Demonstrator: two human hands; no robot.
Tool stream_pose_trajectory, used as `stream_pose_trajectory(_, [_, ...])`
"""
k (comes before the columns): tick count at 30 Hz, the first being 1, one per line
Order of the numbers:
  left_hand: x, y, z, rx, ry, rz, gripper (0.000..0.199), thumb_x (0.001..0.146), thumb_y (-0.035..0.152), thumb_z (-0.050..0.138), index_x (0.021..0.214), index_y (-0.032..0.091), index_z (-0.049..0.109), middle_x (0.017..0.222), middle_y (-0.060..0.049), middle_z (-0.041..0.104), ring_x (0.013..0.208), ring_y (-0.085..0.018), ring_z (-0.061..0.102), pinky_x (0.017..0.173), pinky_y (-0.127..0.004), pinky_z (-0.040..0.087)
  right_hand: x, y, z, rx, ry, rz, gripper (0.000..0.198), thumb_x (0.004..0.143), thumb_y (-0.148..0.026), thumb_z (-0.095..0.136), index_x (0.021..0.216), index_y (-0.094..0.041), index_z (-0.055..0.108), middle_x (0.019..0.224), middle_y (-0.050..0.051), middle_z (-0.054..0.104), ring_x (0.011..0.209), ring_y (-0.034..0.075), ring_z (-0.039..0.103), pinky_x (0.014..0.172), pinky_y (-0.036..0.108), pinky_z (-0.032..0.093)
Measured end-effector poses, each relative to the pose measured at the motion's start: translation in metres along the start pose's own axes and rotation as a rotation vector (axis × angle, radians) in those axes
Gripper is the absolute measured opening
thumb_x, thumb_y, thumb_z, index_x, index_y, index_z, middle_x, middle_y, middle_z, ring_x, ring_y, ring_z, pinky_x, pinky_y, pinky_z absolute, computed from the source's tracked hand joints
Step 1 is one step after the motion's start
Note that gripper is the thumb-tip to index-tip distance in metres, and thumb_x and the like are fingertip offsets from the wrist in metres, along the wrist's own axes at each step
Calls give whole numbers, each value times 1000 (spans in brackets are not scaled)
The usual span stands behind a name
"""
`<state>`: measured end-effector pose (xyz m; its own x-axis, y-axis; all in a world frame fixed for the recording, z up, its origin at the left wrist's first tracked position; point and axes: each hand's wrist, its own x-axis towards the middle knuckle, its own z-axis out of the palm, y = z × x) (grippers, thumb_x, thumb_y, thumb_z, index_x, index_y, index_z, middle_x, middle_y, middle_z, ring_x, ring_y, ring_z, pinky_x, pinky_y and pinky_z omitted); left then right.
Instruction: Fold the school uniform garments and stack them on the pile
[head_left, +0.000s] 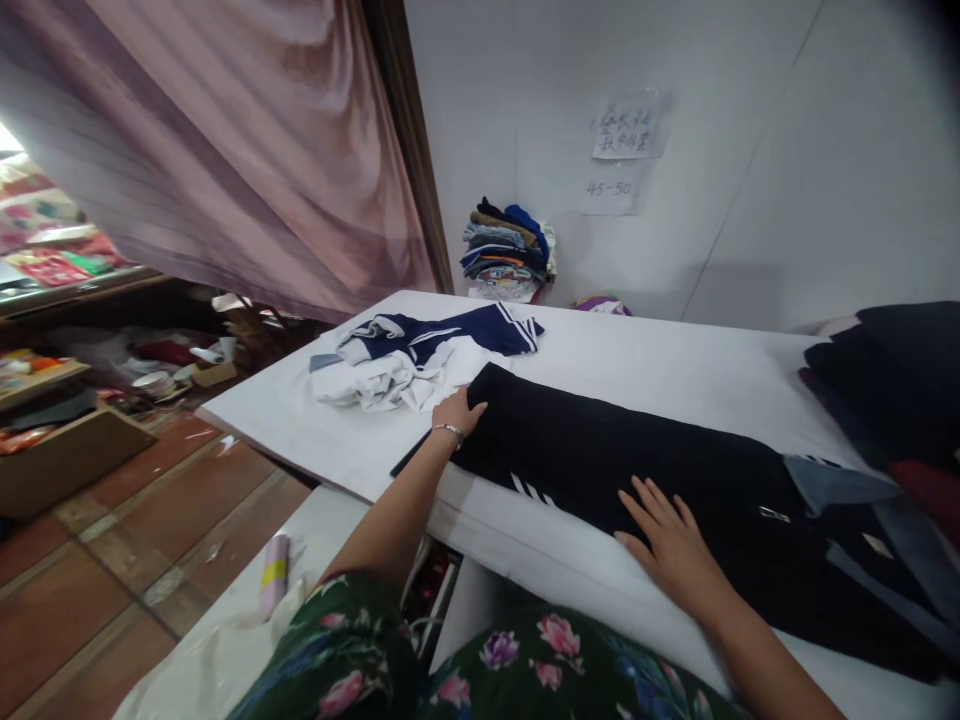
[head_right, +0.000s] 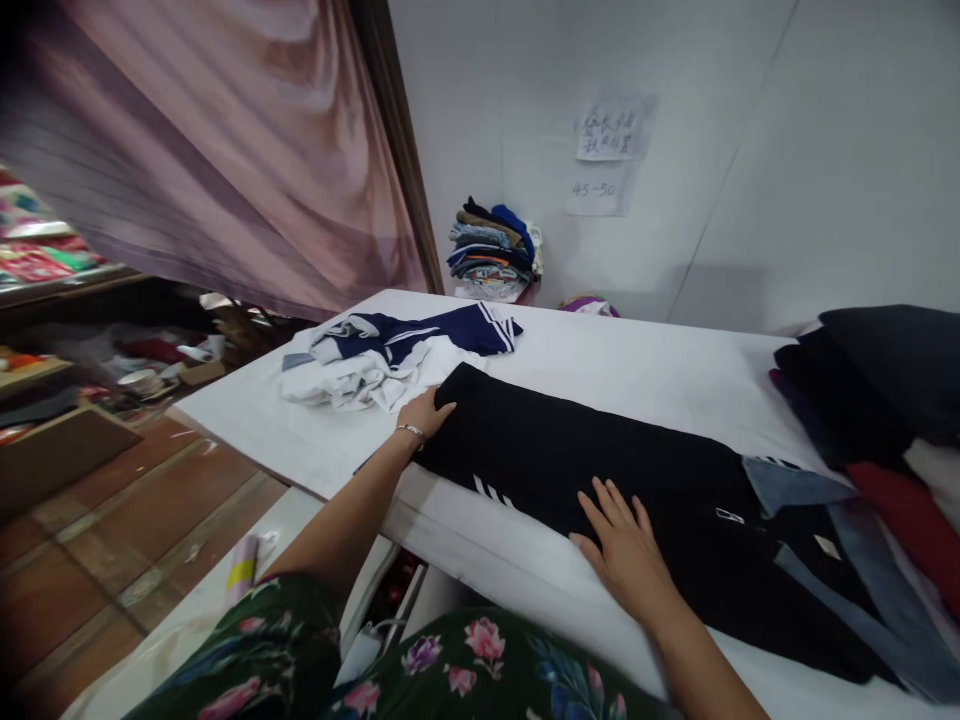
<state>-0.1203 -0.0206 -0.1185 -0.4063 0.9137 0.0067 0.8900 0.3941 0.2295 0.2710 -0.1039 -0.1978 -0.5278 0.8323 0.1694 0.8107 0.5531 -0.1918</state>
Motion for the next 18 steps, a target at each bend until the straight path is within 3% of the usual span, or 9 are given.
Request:
stream_pose_trajectory(5, [24,-2,0,-153,-58,-111,70,77,60,55,130,13,49,124,-15,61,114,-28,58,89,-32,45,3,-7,-12,41,-52,35,58,91,-57,36,139,-25,44,151,8,29,140,28,23,111,54,21])
stream_pose_trajectory(12, [46,-3,1,-51,-150,-72,45,74,49,62,103,14,66,105,-13,70,97,-29,65,77,-33,49,6,-12,-21,107,-77,62,56,92,-54,38,140,-24,43,152,10,28,141,27,19,112,52,16])
stream_pose_trajectory(16, [43,4,1,84,-97,3,48,74,44,61,110,13,63,107,-19,67,98,-35,63,76,-42,50,8,-16,-31,159,-122,80,58,91,-53,41,141,-23,41,152,11,26,142,27,16,113,52,13])
stream_pose_trajectory(18, [36,13,1,161,59,77,49,76,41,58,114,11,60,112,-23,63,104,-40,58,77,-49,49,7,-15,-38,206,-143,76,60,91,-54,41,142,-23,39,153,11,25,142,26,15,113,52,12])
